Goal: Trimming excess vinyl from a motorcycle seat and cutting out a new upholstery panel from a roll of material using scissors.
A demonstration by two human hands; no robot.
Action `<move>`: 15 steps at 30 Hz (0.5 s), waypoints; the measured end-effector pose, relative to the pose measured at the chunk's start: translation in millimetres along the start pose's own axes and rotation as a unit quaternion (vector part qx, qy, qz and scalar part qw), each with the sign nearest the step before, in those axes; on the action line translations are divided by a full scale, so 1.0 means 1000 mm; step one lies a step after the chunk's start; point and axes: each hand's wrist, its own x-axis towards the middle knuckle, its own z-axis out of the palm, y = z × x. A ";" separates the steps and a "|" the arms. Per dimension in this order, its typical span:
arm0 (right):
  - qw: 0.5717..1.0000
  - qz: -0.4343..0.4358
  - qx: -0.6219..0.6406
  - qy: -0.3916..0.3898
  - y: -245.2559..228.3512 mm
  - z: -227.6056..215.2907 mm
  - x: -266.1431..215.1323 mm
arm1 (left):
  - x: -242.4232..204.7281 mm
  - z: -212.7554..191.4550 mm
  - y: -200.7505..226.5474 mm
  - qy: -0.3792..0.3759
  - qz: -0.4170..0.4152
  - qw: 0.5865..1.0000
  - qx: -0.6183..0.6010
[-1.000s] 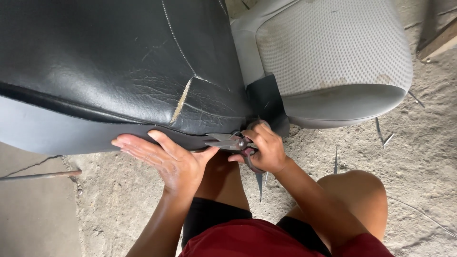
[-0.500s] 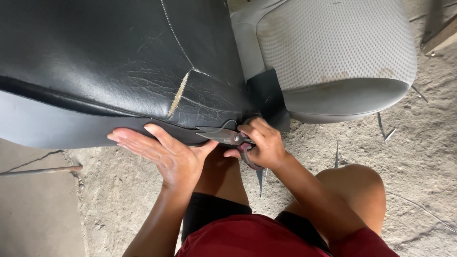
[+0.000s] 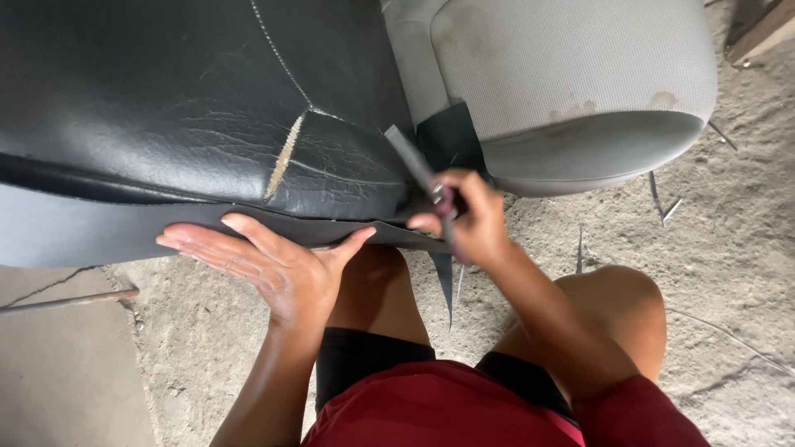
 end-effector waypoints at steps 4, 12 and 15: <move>0.994 0.104 0.036 -0.018 0.020 -0.037 0.001 | 0.000 -0.001 -0.002 -0.002 0.007 1.000 -0.013; 0.984 0.120 0.103 -0.076 0.040 0.010 -0.048 | 0.000 0.004 -0.002 0.016 -0.008 1.000 -0.023; 0.972 0.190 0.125 -0.064 0.049 0.015 -0.044 | 0.000 0.007 -0.004 0.036 -0.007 0.999 -0.030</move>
